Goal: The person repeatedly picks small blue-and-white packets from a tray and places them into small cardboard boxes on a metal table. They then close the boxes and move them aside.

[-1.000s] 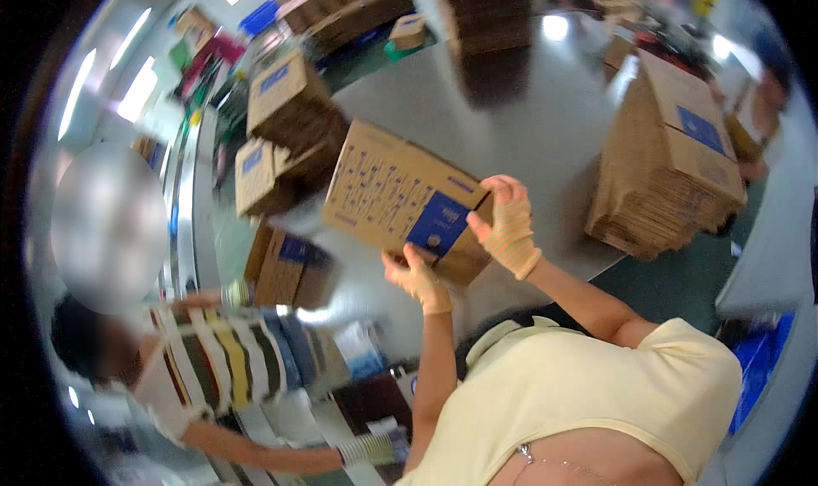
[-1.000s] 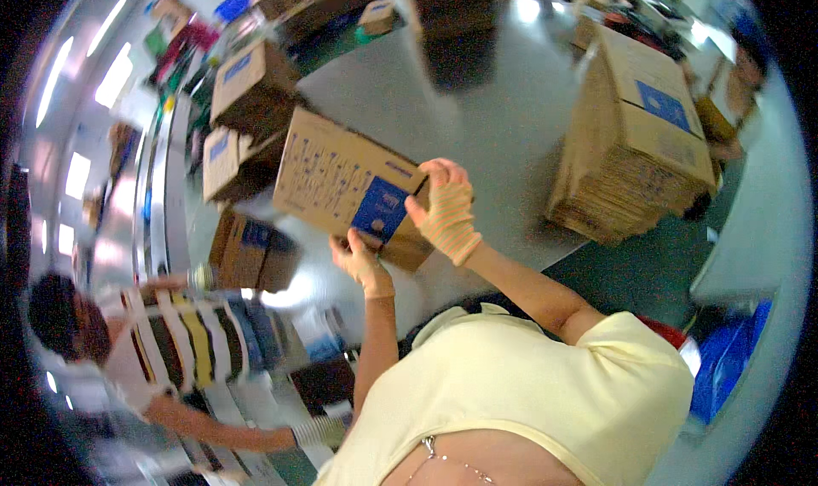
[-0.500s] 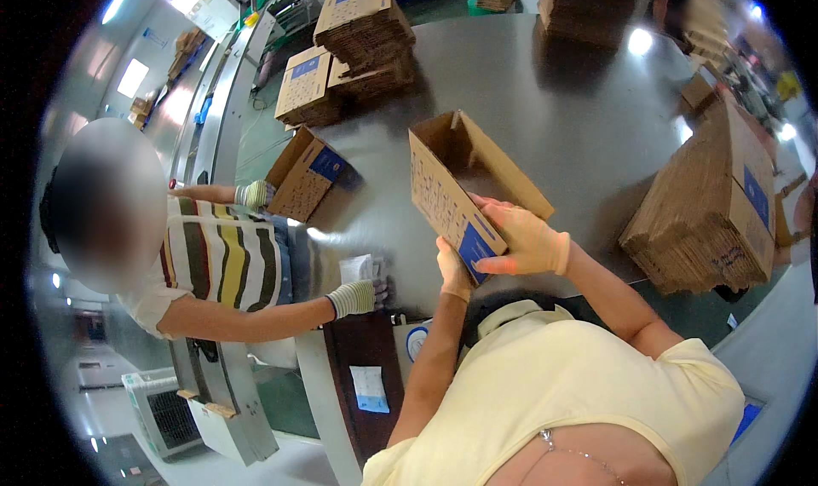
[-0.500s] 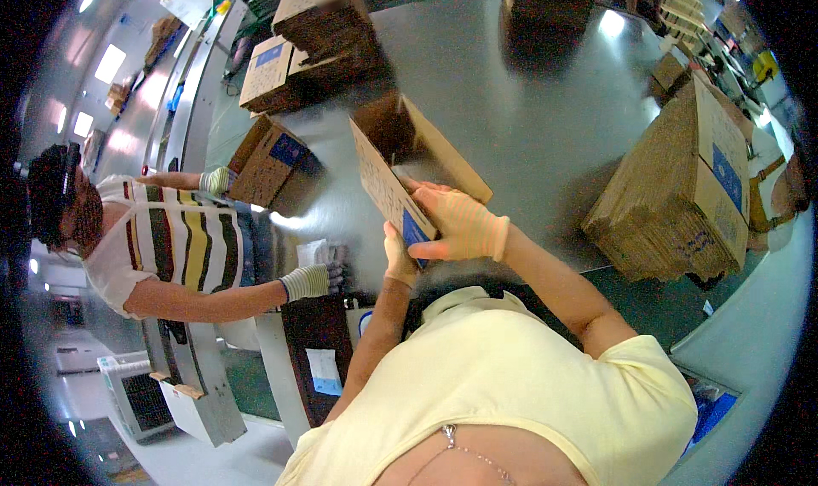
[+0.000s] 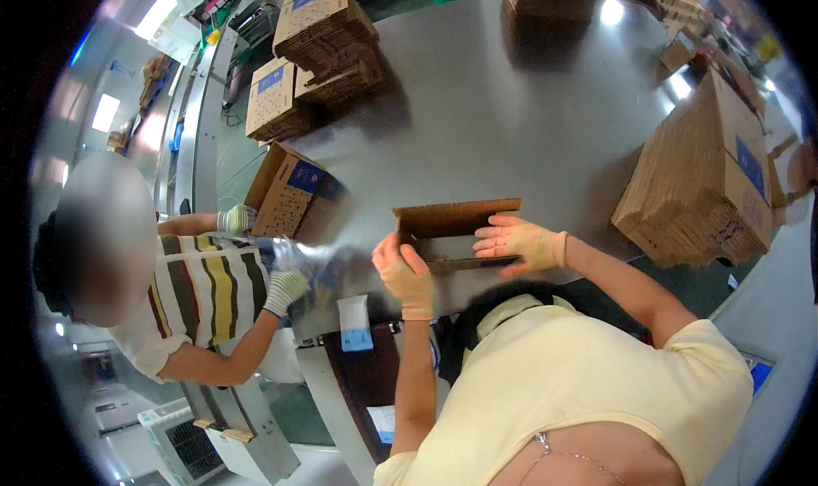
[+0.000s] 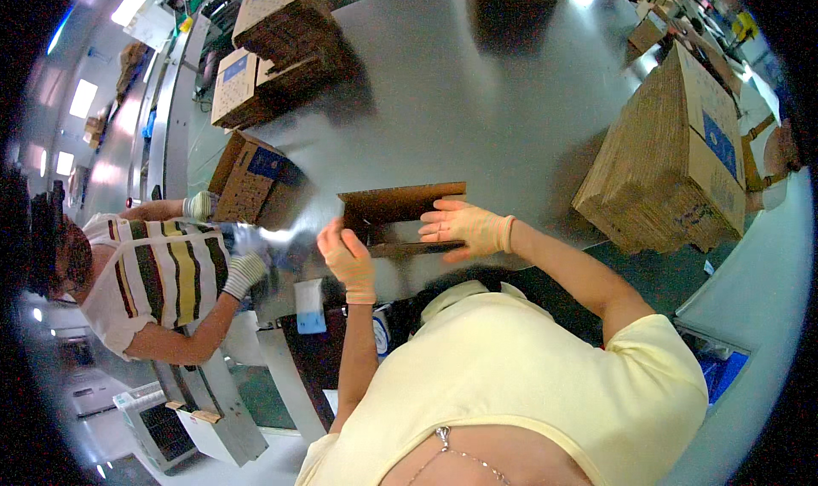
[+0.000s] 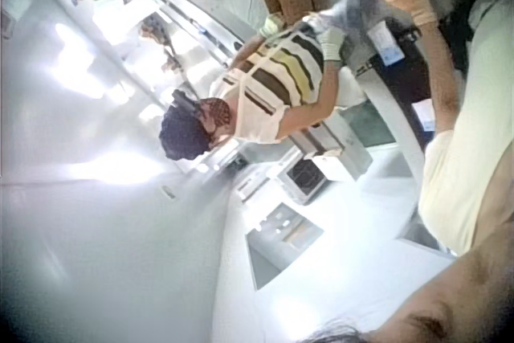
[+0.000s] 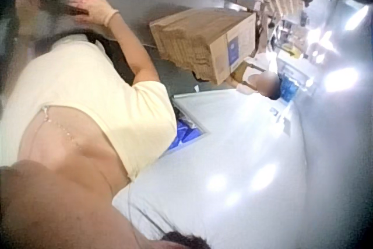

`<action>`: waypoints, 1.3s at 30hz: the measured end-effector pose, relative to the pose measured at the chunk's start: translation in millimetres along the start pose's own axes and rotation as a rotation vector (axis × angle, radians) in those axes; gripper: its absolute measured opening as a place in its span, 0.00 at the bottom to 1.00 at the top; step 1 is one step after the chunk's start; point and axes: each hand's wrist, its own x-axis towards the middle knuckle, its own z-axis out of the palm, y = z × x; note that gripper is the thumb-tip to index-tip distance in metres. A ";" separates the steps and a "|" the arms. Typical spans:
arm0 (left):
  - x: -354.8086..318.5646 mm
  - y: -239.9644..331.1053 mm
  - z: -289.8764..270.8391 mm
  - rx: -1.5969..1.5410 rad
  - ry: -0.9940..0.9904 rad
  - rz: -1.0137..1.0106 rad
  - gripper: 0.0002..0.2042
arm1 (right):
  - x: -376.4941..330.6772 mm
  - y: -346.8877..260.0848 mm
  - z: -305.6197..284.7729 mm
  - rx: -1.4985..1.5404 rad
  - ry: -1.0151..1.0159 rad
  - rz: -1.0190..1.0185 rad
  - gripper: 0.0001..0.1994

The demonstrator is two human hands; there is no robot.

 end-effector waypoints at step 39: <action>4.6 -5.7 25.9 0.142 -0.417 -0.391 0.14 | 59.2 -42.1 49.4 -0.285 -0.410 0.144 0.04</action>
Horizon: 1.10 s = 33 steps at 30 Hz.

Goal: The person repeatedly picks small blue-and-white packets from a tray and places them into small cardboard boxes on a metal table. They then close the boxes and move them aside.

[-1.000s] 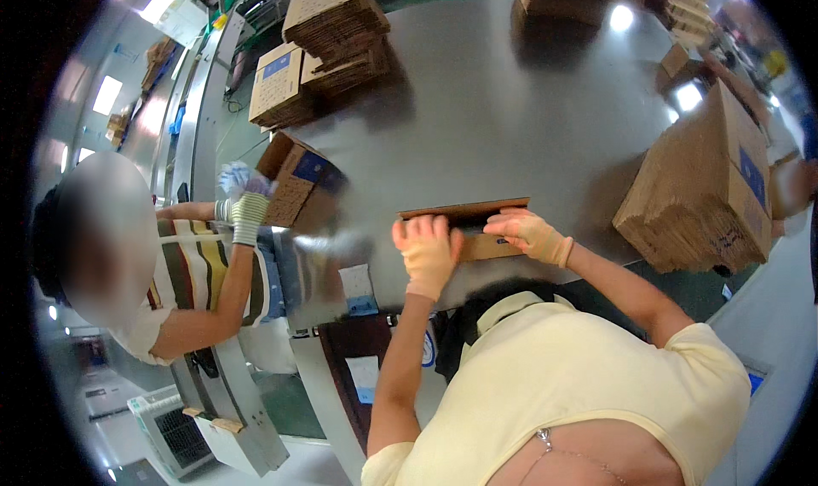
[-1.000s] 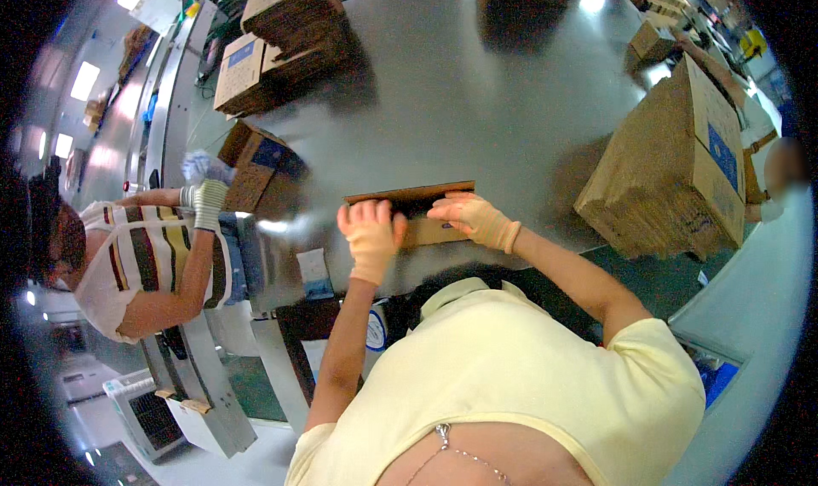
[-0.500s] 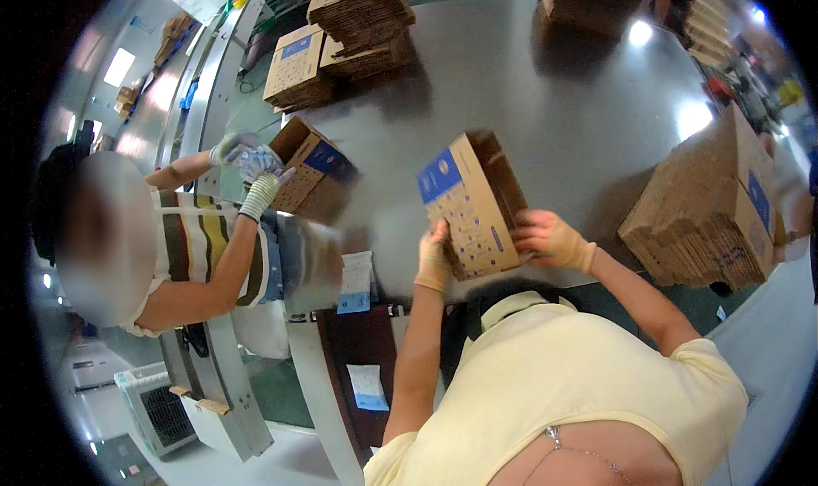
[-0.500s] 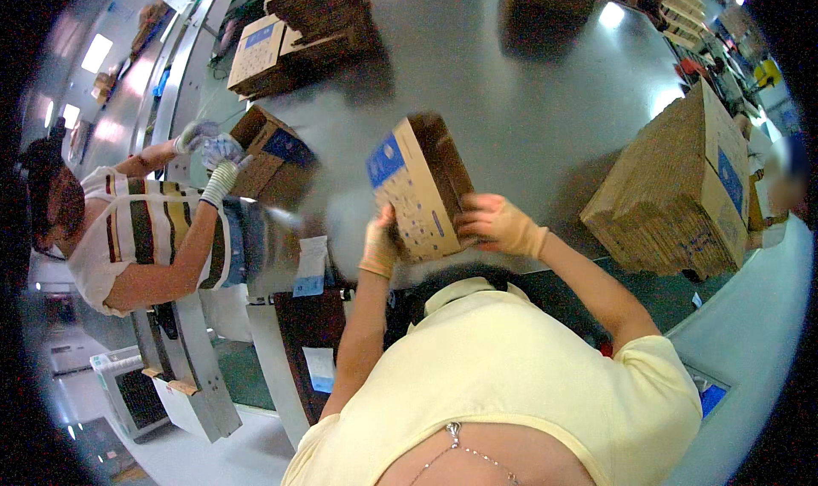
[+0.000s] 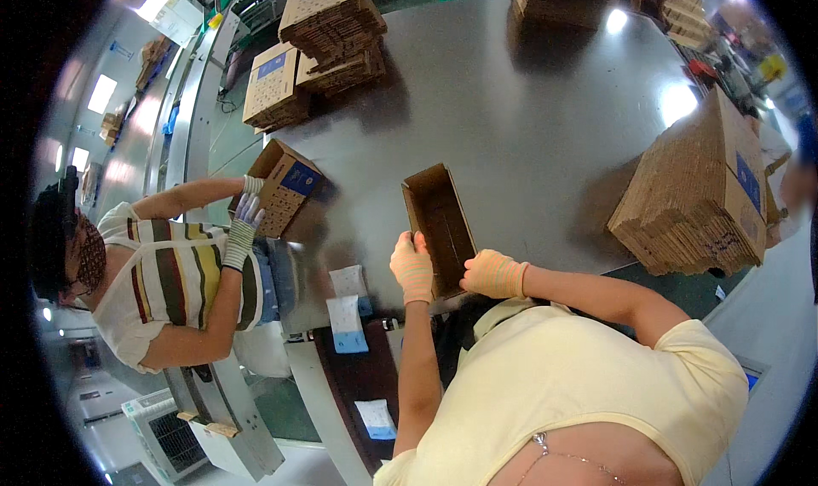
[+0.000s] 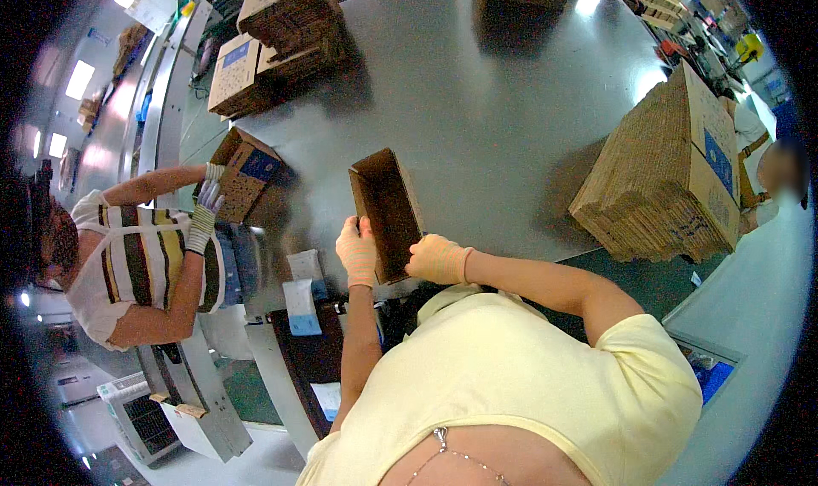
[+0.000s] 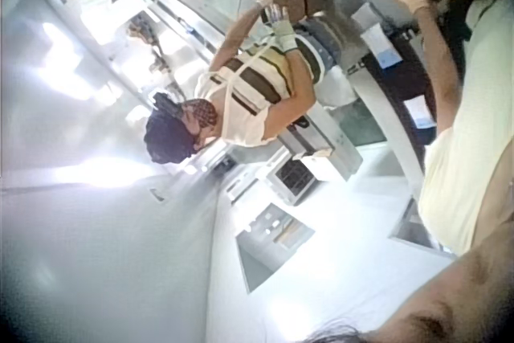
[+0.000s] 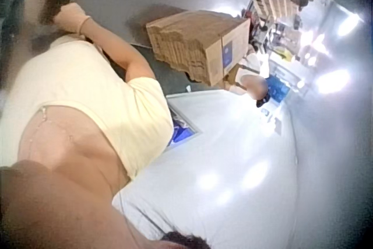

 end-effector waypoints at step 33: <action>-108.1 -105.5 5.4 0.095 -0.135 0.146 0.11 | -11.2 -2.8 -14.3 0.066 0.045 0.089 0.03</action>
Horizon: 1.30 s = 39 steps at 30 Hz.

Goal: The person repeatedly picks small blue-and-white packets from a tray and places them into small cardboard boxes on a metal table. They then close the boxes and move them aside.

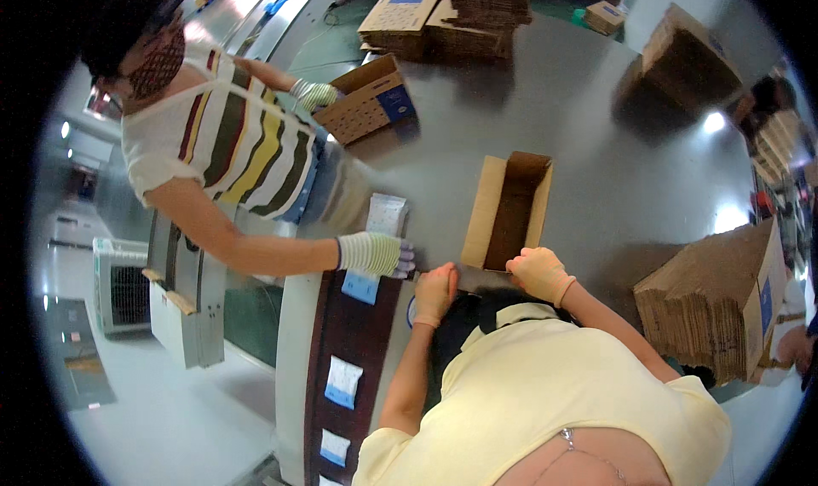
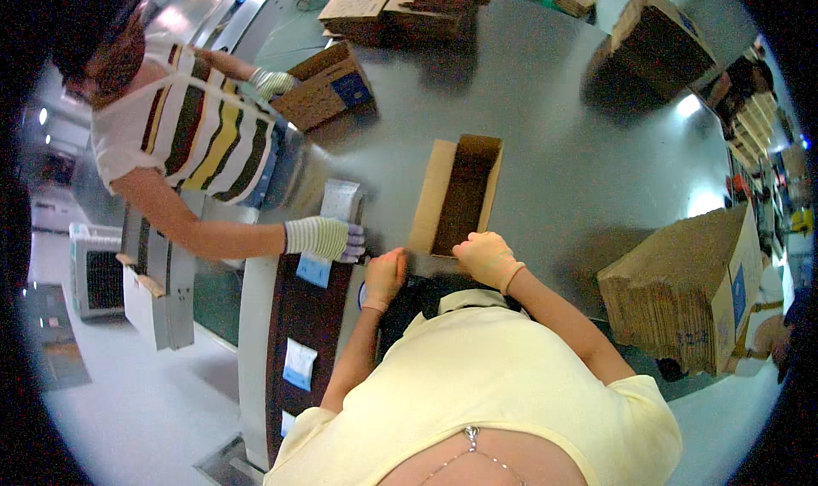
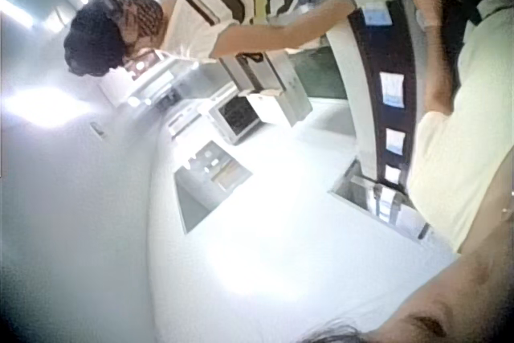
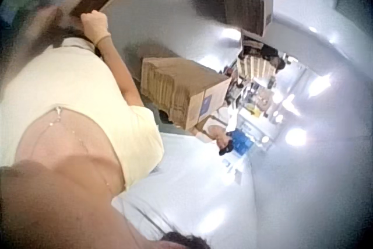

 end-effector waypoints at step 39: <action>-2.6 -14.7 24.0 0.237 0.156 0.159 0.05 | 10.0 -9.4 10.1 -0.036 0.098 0.055 0.08</action>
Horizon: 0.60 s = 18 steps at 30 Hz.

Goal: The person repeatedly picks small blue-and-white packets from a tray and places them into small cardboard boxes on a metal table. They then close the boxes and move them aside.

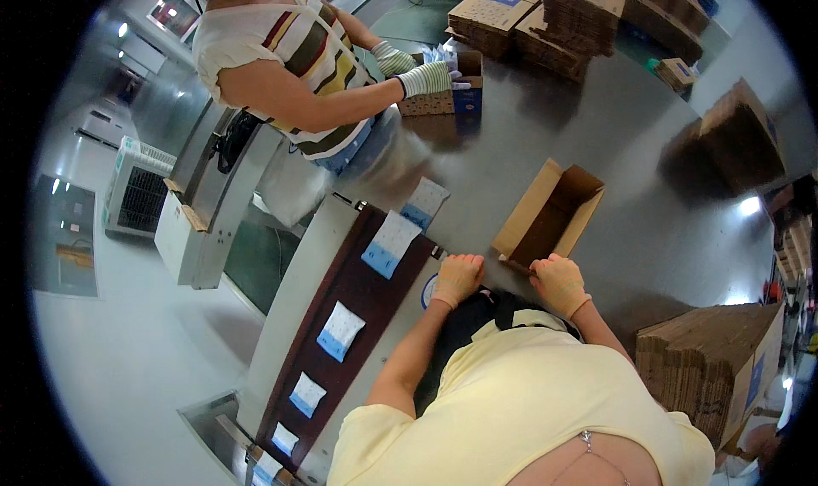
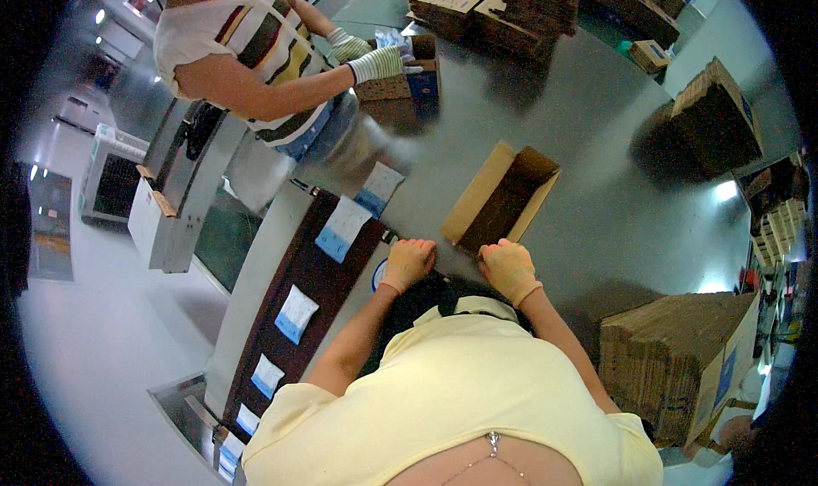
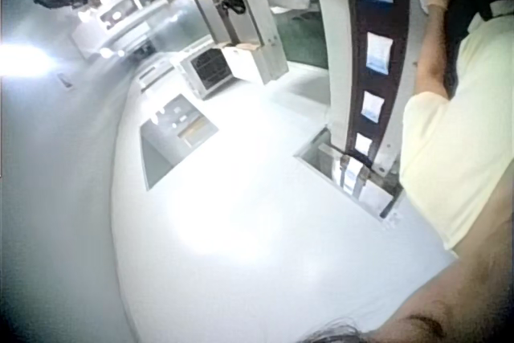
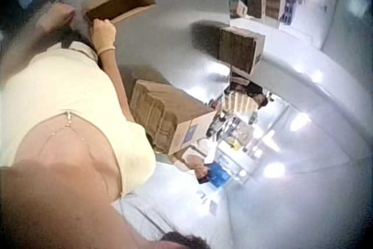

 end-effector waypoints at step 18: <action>-0.8 2.9 -5.9 -0.006 -0.063 -0.035 0.07 | -0.5 -0.1 -3.9 0.044 0.053 -0.010 0.08</action>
